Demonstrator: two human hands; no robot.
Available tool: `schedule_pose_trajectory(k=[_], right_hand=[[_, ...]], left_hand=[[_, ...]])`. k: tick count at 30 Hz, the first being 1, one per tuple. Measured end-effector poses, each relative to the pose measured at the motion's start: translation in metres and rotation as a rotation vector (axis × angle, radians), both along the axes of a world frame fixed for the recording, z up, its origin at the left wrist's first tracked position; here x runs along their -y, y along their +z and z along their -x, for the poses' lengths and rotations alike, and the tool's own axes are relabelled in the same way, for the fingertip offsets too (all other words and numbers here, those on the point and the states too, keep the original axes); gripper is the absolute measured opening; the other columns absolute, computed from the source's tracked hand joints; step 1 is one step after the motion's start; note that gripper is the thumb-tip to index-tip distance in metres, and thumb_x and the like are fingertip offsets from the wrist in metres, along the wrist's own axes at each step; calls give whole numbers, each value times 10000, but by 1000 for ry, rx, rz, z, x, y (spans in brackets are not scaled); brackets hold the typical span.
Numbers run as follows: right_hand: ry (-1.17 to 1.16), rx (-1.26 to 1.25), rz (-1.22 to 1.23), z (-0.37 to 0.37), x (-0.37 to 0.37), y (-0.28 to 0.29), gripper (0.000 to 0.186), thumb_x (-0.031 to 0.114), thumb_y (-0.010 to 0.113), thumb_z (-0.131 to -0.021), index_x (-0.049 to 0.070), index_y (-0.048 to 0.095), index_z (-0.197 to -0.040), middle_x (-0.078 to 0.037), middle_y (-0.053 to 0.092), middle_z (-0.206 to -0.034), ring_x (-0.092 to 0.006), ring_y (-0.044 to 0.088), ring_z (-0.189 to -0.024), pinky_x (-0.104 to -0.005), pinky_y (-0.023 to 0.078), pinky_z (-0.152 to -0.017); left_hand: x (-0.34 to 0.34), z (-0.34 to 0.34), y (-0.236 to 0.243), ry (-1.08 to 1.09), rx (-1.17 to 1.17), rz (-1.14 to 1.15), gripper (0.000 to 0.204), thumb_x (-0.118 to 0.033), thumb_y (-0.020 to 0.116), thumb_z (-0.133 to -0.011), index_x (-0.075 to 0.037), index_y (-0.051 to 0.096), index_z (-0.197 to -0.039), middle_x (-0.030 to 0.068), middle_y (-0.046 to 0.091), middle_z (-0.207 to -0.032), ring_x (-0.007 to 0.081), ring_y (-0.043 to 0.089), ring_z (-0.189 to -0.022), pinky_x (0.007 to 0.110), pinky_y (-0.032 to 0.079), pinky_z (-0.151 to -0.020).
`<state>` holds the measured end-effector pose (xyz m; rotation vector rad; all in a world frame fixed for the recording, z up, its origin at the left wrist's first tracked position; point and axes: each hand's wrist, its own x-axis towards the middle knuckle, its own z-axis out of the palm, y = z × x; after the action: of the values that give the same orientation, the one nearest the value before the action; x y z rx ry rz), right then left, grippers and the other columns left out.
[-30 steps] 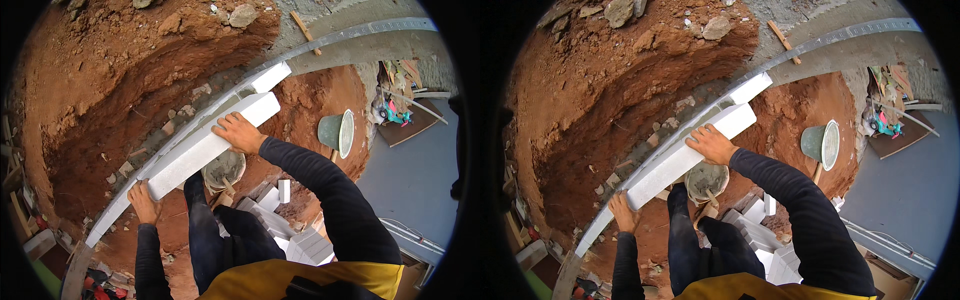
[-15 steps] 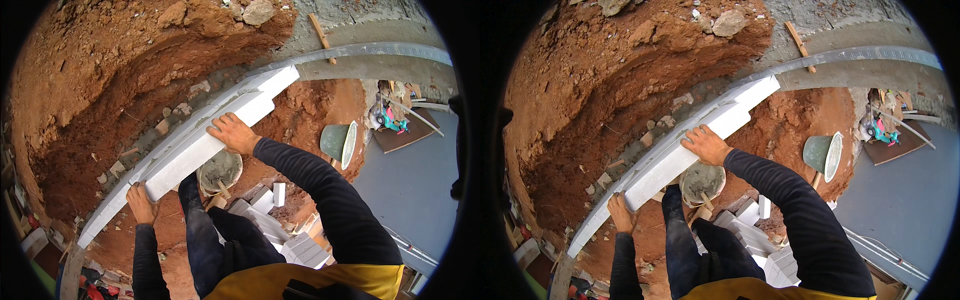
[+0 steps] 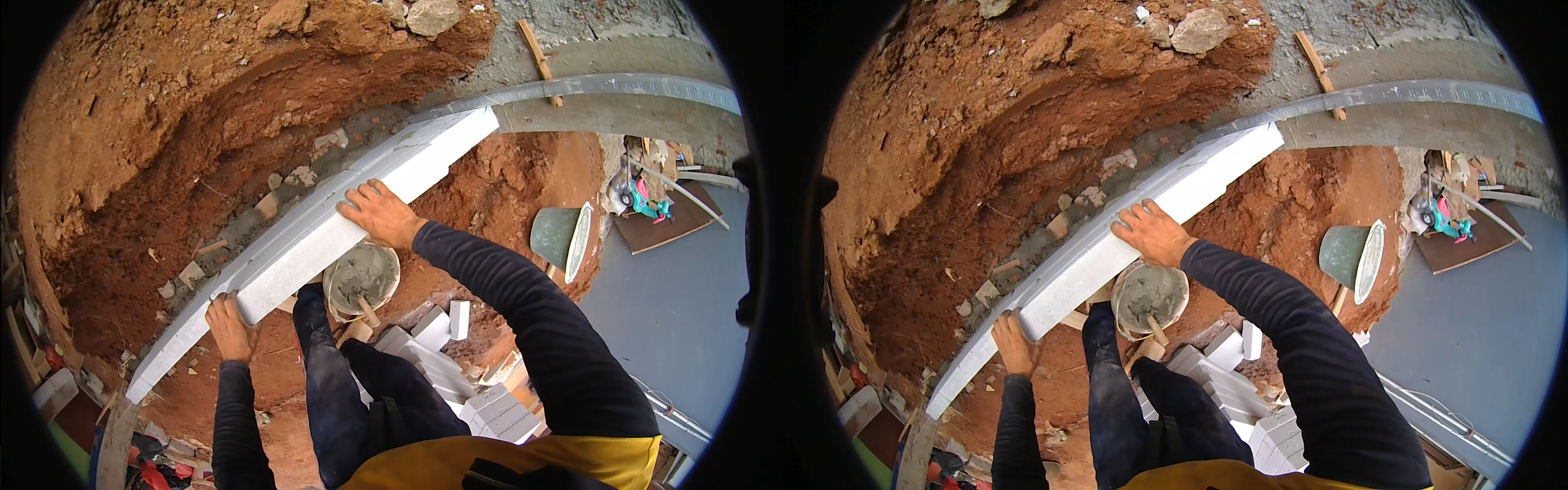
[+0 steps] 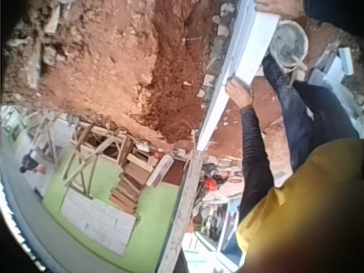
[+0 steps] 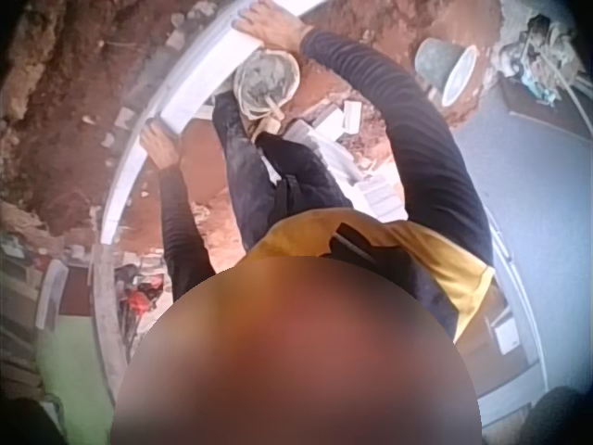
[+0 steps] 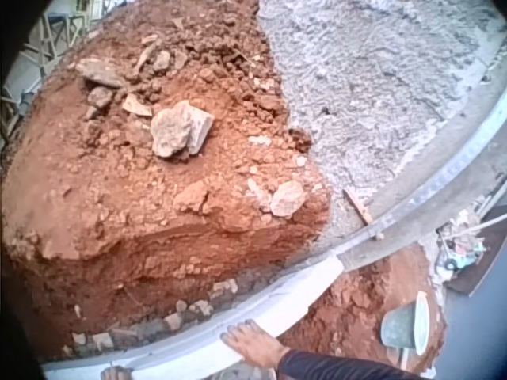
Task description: The person installs white rectangular tiles along a curved trench. They apply cement with a trowel, place tiles, and tap them into position with a hammer. The person also retrieves nails from a bucket and uses them to secure a wooden plank.
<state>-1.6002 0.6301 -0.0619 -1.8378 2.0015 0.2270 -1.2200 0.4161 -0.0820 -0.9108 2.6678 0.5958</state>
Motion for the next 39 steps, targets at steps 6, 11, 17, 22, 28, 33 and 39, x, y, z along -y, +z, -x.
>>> schedule_pose_trajectory(k=[6,11,17,22,28,33,39], right_hand=[[-14,1,7,1,2,-3,726,232,841,-828,102,540,-1475,-135,578,-1358,-315,566,-1288,-520,393,-1178],[-16,13,45,4,2,-10,649,193,793,-870,108,550,-1465,-134,580,-1345,-313,566,-1286,-522,387,-1179],[-27,12,2,5,1,-24,845,318,911,-794,132,513,-1517,-124,552,-1399,-310,525,-1351,-497,361,-1222],[-40,19,-4,4,0,-27,838,314,909,-792,134,516,-1511,-125,551,-1403,-309,528,-1348,-497,369,-1220],[-27,44,-41,8,3,-22,728,232,849,-839,116,534,-1485,-142,571,-1383,-324,543,-1335,-511,381,-1205],[-55,49,-57,6,9,-12,821,249,901,-802,126,516,-1517,-133,547,-1390,-333,525,-1346,-505,379,-1220],[-65,-4,-65,4,-1,-15,963,294,908,-827,157,385,-1624,-135,505,-1484,-342,480,-1417,-523,301,-1301]], left_hand=[[6,1,-6,-13,-5,3,987,-178,1011,-587,-72,523,-1438,186,522,-1400,403,483,-1312,515,378,-1144],[7,3,-6,-46,-38,13,979,-164,997,-588,-27,526,-1435,214,519,-1352,424,487,-1249,516,394,-1105],[5,5,-12,-33,3,2,961,-166,993,-592,-38,531,-1425,196,525,-1337,407,491,-1256,516,386,-1114],[6,6,-15,-44,11,-2,980,-157,1000,-587,-28,525,-1435,204,512,-1340,414,489,-1248,513,391,-1095],[8,11,-19,-59,3,16,961,-168,1001,-589,-43,537,-1420,199,536,-1356,409,503,-1264,518,386,-1109],[12,9,-14,-60,-8,15,943,-203,983,-631,-70,533,-1449,182,546,-1396,392,503,-1300,514,390,-1117],[-26,-36,3,241,-240,67,831,-208,916,-771,-55,499,-1474,185,543,-1401,409,496,-1312,548,383,-1141]])
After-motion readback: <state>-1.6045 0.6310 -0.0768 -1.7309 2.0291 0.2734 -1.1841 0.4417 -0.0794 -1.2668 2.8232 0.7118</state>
